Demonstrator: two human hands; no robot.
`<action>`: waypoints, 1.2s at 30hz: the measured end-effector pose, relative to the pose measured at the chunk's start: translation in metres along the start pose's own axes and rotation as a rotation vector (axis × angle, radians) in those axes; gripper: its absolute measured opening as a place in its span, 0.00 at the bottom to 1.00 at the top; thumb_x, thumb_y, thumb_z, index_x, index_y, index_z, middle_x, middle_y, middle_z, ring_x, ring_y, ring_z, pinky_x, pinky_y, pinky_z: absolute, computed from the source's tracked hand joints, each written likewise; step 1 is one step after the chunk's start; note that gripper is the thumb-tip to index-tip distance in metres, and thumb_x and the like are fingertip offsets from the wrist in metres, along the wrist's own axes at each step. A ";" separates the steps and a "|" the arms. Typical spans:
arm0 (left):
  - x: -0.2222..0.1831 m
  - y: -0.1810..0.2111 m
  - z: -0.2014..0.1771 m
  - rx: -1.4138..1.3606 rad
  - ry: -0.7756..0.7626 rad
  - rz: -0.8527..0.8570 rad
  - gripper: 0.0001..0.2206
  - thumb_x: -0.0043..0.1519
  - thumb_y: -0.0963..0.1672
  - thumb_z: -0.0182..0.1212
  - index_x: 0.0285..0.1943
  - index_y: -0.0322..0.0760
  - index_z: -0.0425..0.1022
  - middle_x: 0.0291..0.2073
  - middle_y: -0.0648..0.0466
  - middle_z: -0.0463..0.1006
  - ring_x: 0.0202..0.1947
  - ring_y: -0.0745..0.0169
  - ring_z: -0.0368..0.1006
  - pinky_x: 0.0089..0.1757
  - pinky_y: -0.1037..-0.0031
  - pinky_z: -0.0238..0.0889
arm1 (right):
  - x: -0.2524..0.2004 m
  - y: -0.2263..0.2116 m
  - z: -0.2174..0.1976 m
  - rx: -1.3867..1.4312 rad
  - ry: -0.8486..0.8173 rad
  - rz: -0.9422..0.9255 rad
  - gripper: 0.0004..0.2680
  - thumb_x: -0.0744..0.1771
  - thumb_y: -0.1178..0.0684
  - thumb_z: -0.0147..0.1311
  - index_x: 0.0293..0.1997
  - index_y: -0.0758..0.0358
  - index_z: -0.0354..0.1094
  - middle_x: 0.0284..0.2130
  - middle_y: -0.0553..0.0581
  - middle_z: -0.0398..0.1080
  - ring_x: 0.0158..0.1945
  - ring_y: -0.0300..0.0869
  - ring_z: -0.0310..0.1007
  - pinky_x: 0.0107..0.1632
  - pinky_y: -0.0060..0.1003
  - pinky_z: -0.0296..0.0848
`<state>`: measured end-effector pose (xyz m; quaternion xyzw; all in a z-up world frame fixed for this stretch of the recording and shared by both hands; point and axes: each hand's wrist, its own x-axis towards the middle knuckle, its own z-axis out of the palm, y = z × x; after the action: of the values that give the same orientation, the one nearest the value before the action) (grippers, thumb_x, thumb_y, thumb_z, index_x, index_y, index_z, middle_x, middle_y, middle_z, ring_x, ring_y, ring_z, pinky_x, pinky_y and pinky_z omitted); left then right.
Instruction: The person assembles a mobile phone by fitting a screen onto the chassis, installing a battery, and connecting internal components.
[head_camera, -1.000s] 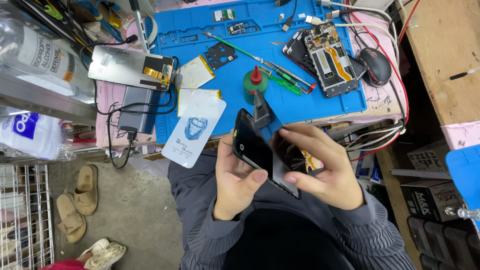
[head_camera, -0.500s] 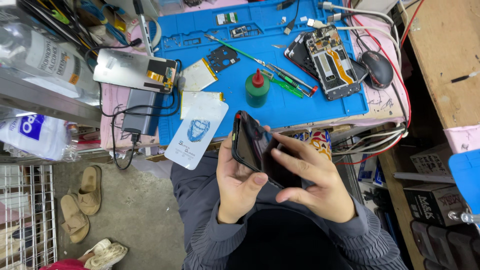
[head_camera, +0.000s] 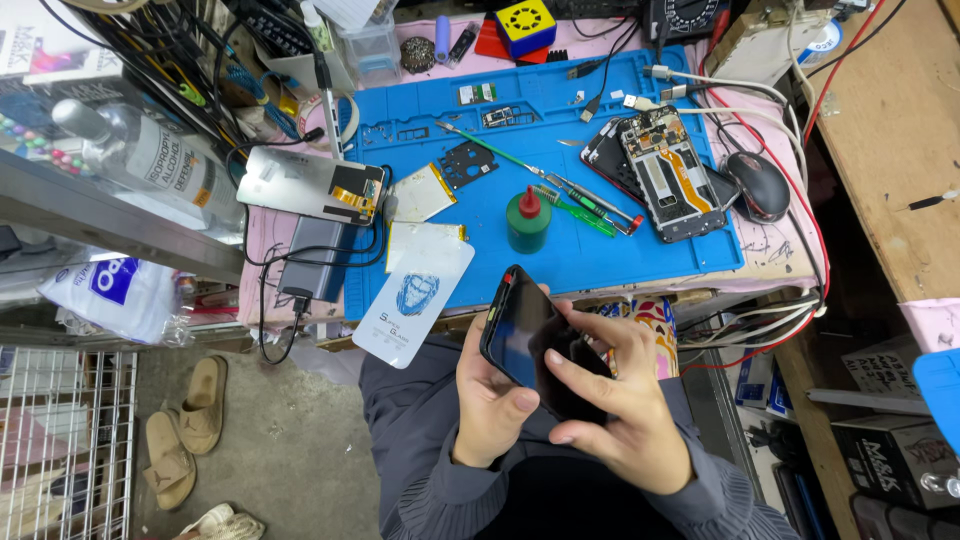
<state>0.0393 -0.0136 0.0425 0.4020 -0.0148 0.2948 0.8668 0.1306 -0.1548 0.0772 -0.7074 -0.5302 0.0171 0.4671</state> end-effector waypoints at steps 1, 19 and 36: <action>0.001 -0.001 0.001 -0.025 0.021 -0.013 0.44 0.57 0.52 0.77 0.75 0.26 0.54 0.69 0.40 0.65 0.68 0.43 0.67 0.64 0.52 0.66 | -0.002 -0.001 0.002 -0.051 0.022 0.005 0.24 0.61 0.35 0.62 0.61 0.50 0.71 0.67 0.64 0.59 0.64 0.53 0.58 0.65 0.47 0.60; 0.000 -0.013 -0.017 -0.414 -0.035 -0.292 0.53 0.50 0.62 0.75 0.76 0.27 0.55 0.57 0.41 0.74 0.58 0.48 0.73 0.59 0.58 0.69 | -0.036 0.017 -0.007 0.140 -0.059 -0.011 0.36 0.55 0.37 0.75 0.67 0.59 0.61 0.60 0.61 0.59 0.62 0.54 0.61 0.63 0.48 0.61; -0.001 -0.006 -0.027 -0.359 -0.108 -0.222 0.49 0.56 0.60 0.72 0.79 0.29 0.54 0.66 0.40 0.70 0.63 0.48 0.71 0.62 0.59 0.66 | -0.062 0.033 0.036 0.951 -0.087 0.549 0.36 0.62 0.70 0.60 0.75 0.63 0.33 0.65 0.57 0.61 0.60 0.42 0.72 0.55 0.39 0.76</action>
<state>0.0359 0.0017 0.0194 0.2555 -0.0693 0.1681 0.9496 0.1085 -0.1791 0.0052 -0.5294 -0.2790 0.4053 0.6911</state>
